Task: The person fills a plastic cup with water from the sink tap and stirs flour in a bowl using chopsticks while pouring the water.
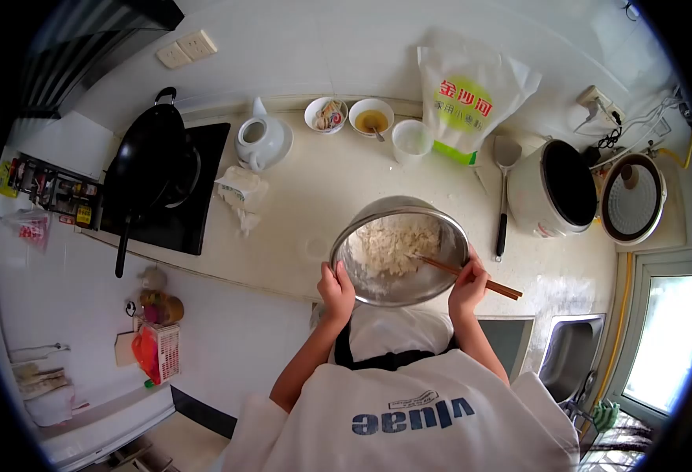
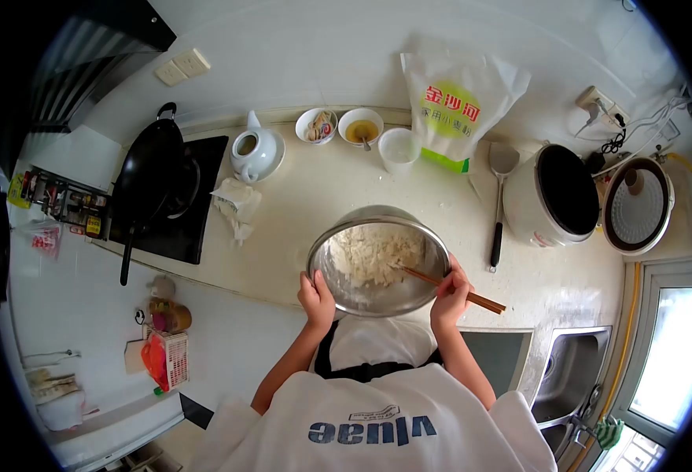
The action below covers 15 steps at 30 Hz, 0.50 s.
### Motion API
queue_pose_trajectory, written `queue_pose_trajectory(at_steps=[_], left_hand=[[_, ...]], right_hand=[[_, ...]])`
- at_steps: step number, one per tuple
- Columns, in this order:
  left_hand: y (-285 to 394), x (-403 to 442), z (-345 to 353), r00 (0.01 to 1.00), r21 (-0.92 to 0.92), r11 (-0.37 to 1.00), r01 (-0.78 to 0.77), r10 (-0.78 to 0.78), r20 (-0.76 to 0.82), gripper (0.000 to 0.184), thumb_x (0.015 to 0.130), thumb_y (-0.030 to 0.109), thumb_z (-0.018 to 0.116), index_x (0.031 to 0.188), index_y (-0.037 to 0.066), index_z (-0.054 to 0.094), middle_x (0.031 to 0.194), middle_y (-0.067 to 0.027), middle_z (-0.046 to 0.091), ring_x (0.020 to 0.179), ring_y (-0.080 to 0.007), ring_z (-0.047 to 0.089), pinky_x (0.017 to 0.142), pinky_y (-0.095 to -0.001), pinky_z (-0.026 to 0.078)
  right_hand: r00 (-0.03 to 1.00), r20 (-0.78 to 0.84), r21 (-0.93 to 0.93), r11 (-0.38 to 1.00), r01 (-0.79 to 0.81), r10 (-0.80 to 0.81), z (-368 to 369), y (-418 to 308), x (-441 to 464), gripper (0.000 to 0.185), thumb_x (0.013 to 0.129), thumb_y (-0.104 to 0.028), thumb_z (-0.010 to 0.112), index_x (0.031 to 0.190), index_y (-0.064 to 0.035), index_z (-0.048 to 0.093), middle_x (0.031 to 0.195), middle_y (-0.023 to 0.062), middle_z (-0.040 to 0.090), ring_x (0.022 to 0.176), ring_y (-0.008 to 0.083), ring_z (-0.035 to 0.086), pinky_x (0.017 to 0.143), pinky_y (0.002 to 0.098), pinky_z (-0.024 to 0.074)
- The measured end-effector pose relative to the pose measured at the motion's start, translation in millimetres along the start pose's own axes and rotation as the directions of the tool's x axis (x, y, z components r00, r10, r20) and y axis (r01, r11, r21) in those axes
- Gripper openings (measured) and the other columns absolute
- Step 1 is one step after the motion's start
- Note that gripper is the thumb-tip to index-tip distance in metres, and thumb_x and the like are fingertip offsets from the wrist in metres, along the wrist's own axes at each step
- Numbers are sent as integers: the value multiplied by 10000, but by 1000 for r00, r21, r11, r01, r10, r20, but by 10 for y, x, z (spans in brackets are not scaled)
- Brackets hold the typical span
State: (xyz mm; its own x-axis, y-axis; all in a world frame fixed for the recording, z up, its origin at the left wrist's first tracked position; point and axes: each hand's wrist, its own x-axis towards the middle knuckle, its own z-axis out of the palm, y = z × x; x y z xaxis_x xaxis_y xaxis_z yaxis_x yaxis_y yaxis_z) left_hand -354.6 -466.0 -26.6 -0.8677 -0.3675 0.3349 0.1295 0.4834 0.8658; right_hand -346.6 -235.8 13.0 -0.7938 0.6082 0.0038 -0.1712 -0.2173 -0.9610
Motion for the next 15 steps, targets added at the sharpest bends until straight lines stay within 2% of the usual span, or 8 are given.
queue_pose_trajectory(at_steps=[3,6,7,9,10,12,13,15], left_hand=[[-56,71,33,993,9,998,62,-63,98,229,1005,133,512,816,17,454,566,-58,465,474,-106,423,451,-273,325],[102,20,7,999,-36,999,-36,35,-20,245,1008,138,512,804,21,444,563,-51,451,476,-105,397,452,-276,317],[85,19,-9,1000,-15,1000,18,-17,22,252,1010,141,510,799,22,437,561,-51,443,477,-107,385,452,-282,313],[26,88,47,989,17,994,112,-113,100,268,1014,145,506,790,24,424,556,-50,426,479,-110,361,451,-293,306],[79,102,60,996,-5,998,55,-55,64,275,1016,147,504,786,24,416,553,-53,418,480,-114,351,451,-299,302],[239,73,14,999,-30,998,-49,48,-19,290,1019,150,499,779,23,399,549,-58,400,481,-122,331,450,-312,292],[215,43,-23,1000,-17,1000,-20,20,2,285,1018,150,500,782,23,404,550,-56,406,483,-118,340,451,-308,296],[88,82,26,999,-13,1000,18,-17,38,276,1017,151,501,788,23,413,554,-53,417,486,-111,360,453,-301,304]], right_hand=[[976,-107,36,982,-184,187,8,177,92,477,947,-216,301,625,35,547,686,87,575,662,107,407,651,208,312],[1000,-26,-26,1000,10,-10,-38,177,123,469,961,-227,306,683,28,586,598,37,464,640,98,397,631,208,287],[999,-11,-18,999,34,-34,-46,141,82,473,961,-231,308,690,26,600,599,34,462,640,105,397,633,216,292],[991,-102,-118,988,-102,90,-29,190,135,482,961,-239,312,703,21,626,599,27,458,641,119,398,636,230,301],[989,-117,-126,986,-107,93,-55,220,167,487,962,-243,314,710,19,639,599,23,456,641,125,399,638,237,306],[989,-122,-75,992,-98,88,-18,110,194,465,938,-216,318,628,14,577,685,81,568,666,143,415,661,248,324],[998,-69,-61,998,-8,4,-19,80,123,448,927,-204,322,622,14,567,736,111,609,679,148,423,673,254,332],[989,-89,-103,986,-128,119,-13,63,134,405,915,-196,322,553,-29,395,928,207,652,775,189,461,759,281,361]])
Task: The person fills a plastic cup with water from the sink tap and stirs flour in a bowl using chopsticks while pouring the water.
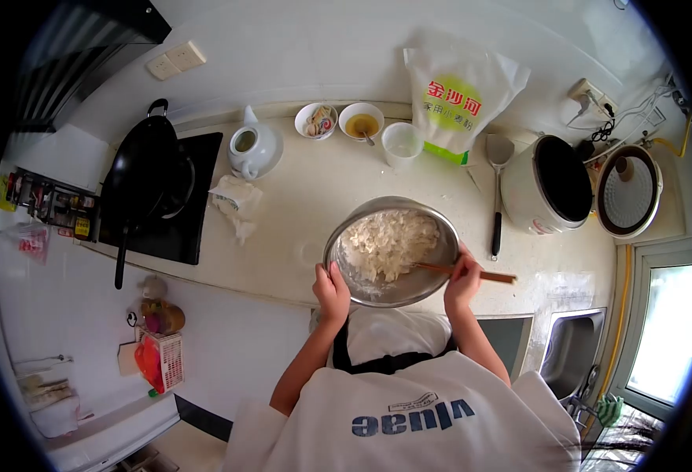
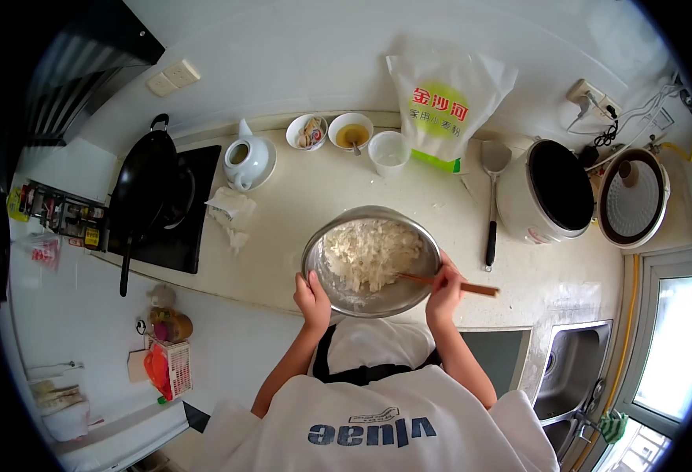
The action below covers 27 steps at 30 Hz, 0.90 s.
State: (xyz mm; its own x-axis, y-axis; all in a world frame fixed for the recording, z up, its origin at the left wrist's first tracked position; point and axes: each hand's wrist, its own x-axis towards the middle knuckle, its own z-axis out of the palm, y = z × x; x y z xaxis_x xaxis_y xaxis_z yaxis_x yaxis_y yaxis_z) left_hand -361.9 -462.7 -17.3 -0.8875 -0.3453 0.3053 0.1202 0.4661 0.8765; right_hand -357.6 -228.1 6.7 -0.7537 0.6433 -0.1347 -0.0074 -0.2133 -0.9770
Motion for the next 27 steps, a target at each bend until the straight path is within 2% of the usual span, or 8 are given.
queue_pose_trajectory(at_steps=[5,9,12,14,19,21,24,27], left_hand=[[92,-73,-66,1000,-22,1000,-6,6,-11,277,1011,146,508,787,22,402,564,-68,422,479,-135,351,454,-305,305],[-1,-11,6,999,52,999,12,-15,49,245,1010,143,504,814,18,428,568,-66,434,493,-130,385,471,-304,322],[49,-91,-22,998,16,999,-39,40,-57,258,1011,153,510,808,17,425,570,-75,437,493,-135,384,470,-314,322],[4,-57,24,999,23,999,33,-33,-4,252,1009,146,509,809,15,431,578,-78,449,494,-139,399,473,-312,326],[18,-99,18,1000,22,1000,-10,10,-11,254,1009,148,510,807,16,432,579,-75,455,495,-135,407,472,-310,330],[-91,-46,87,999,-17,1000,26,-26,38,237,1008,145,509,820,14,448,582,-69,455,507,-124,407,476,-304,331],[-20,23,144,996,-46,997,-57,53,-68,250,1009,150,513,810,15,445,574,-61,440,507,-113,381,471,-301,321],[-37,-42,60,999,2,999,49,-49,0,266,1012,157,510,800,16,433,562,-61,423,501,-116,365,465,-306,311]], right_hand=[[994,63,275,959,72,-92,-49,-93,-102,412,915,-182,323,524,-50,310,1074,254,661,869,222,496,845,286,356],[997,-30,70,995,-76,78,-54,101,58,434,921,-204,326,516,-50,309,1068,265,659,880,222,514,837,298,371],[996,-40,259,961,93,-86,27,-88,-102,437,925,-201,334,515,-51,318,938,226,662,865,210,513,818,285,367],[998,-57,101,994,35,-29,66,12,4,434,916,-195,338,508,-47,350,821,165,648,792,174,499,760,267,365],[987,13,203,967,151,-157,-116,-13,-34,431,919,-157,326,514,-18,373,1078,252,683,774,189,479,774,287,387],[1000,-17,112,994,-7,9,-119,131,98,466,950,-201,299,532,-13,383,1094,269,672,835,213,521,870,307,407],[993,61,283,955,83,-105,-60,-47,61,464,953,-199,304,536,-12,382,1089,251,673,848,211,517,844,297,396],[999,-33,86,996,-11,14,-18,-30,37,397,937,-200,337,673,25,529,800,109,551,742,153,436,771,274,378]])
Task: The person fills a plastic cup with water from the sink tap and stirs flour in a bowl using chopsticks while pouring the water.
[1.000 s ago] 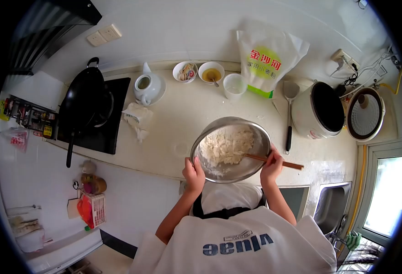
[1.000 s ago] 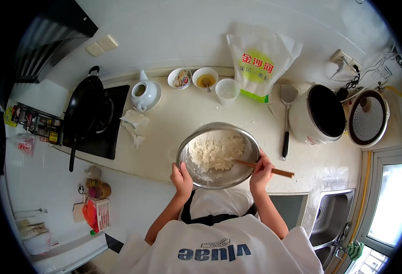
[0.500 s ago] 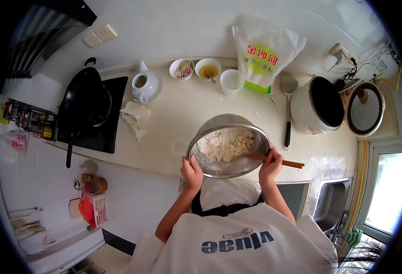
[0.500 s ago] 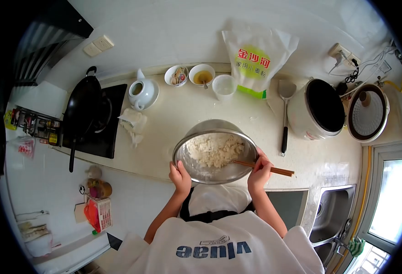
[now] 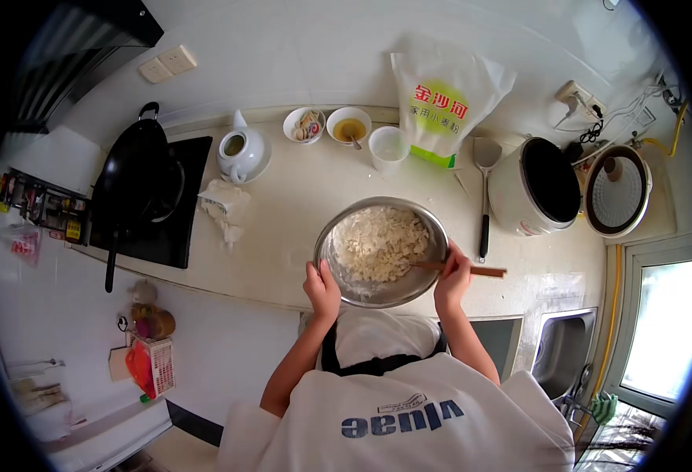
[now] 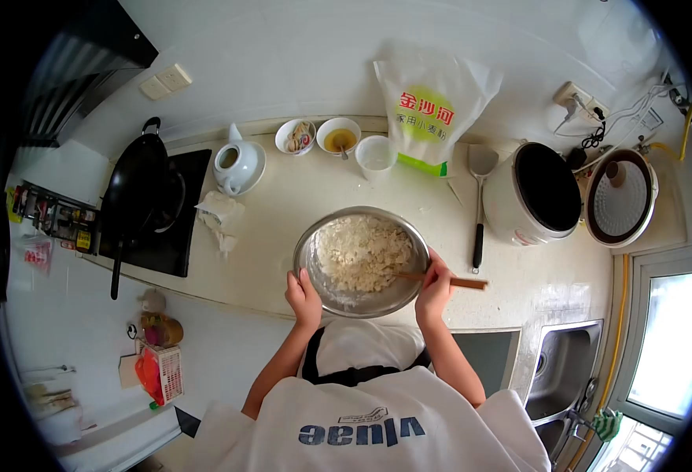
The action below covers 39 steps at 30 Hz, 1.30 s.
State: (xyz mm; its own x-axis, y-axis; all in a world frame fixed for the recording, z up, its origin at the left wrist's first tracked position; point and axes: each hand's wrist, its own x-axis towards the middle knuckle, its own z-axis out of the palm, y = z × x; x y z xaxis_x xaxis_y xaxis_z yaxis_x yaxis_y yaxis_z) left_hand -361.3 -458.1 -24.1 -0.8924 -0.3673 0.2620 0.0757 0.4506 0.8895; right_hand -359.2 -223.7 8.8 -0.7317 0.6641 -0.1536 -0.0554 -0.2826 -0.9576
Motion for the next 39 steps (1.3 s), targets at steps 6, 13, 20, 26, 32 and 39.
queue_pose_trajectory(at_steps=[6,13,20,26,32,39], left_hand=[[-23,33,36,1000,8,1000,-3,3,6,288,1019,176,498,798,19,402,557,-75,399,500,-135,349,464,-323,305],[-149,-100,158,978,13,993,121,-121,170,334,1020,218,509,782,5,411,573,-71,418,525,-130,367,491,-329,333],[-197,-195,214,909,125,953,277,-302,287,332,1024,284,476,859,-3,499,675,-192,543,607,-295,542,599,-425,421],[-190,-56,-230,780,103,861,498,-497,381,362,980,327,552,1160,13,556,917,-106,640,777,-238,634,727,-336,509],[-1097,-154,-527,949,346,893,289,-316,22,781,743,309,833,1275,-79,412,1116,-187,612,1082,-282,559,888,-401,457],[-1147,209,-38,991,289,957,32,7,-133,889,665,219,887,1338,-19,357,1300,-215,503,1205,-340,495,1011,-443,403]], right_hand=[[998,33,-30,998,62,-61,18,65,-4,455,939,-178,329,953,86,699,574,-14,349,614,108,306,639,255,314],[981,132,-96,987,-130,142,-157,87,378,366,957,-195,367,722,3,565,609,30,462,749,160,502,782,292,413],[905,422,-477,836,272,-54,-151,-164,386,461,998,-279,404,638,-14,517,607,43,493,707,136,491,685,300,386],[745,591,-654,724,218,310,-249,-647,292,454,1018,-299,468,704,3,595,615,60,576,588,154,497,583,316,408],[807,550,-601,772,206,213,-266,-895,205,492,1037,-354,421,785,16,624,730,70,641,658,146,556,647,298,464],[817,575,-454,848,272,46,-297,-650,229,392,1053,-252,428,1007,58,663,832,121,687,769,173,659,716,303,522]])
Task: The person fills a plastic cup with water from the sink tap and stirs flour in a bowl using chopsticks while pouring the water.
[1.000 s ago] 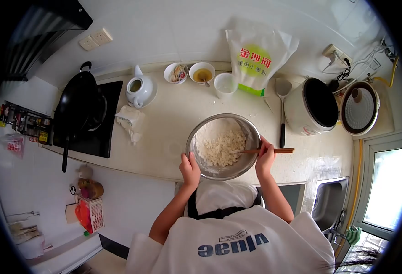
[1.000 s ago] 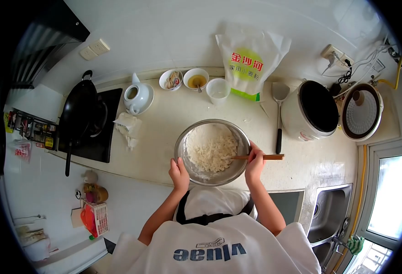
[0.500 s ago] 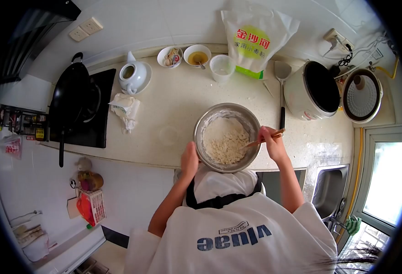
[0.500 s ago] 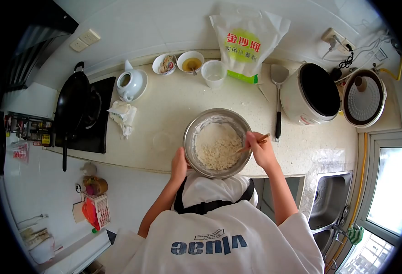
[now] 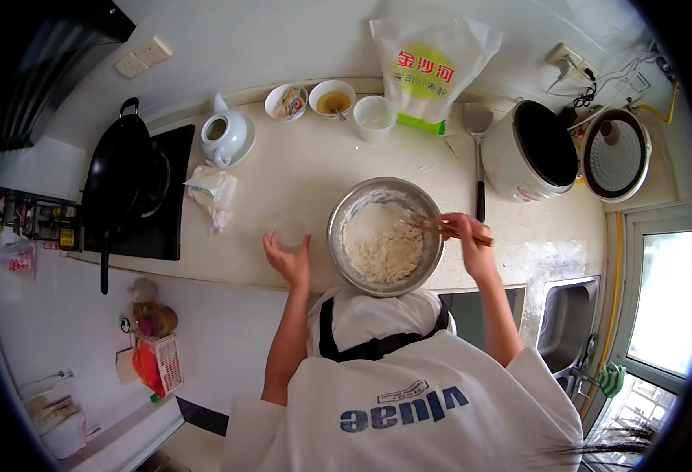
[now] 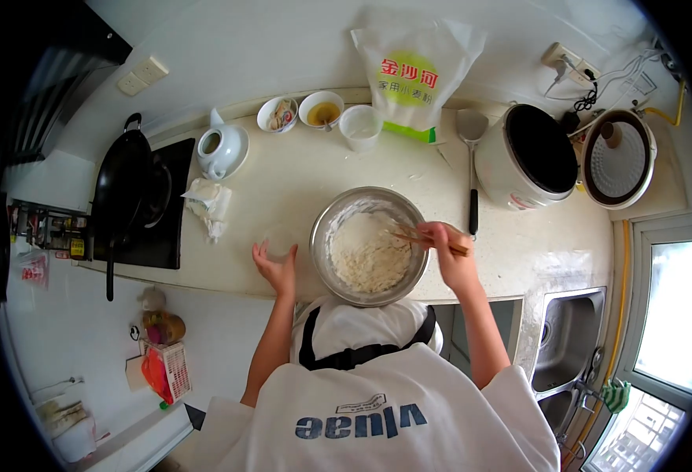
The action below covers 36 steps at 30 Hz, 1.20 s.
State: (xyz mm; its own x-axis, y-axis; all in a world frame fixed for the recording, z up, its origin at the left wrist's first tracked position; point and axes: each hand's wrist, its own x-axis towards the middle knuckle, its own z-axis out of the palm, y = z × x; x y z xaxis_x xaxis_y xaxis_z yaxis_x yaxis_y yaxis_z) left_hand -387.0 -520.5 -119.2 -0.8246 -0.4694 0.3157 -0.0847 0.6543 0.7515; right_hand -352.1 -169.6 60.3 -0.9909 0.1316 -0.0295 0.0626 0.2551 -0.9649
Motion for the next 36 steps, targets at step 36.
queue_pose_trajectory(at_steps=[36], left_hand=[[1230,315,-630,606,-37,667,-744,696,385,849,667,167,828,1374,25,379,1254,-170,521,1119,-358,526,929,-465,434]], right_hand=[[970,214,-184,970,157,-116,167,43,-160,475,1032,-382,414,874,26,597,833,121,586,764,240,601,707,338,470]])
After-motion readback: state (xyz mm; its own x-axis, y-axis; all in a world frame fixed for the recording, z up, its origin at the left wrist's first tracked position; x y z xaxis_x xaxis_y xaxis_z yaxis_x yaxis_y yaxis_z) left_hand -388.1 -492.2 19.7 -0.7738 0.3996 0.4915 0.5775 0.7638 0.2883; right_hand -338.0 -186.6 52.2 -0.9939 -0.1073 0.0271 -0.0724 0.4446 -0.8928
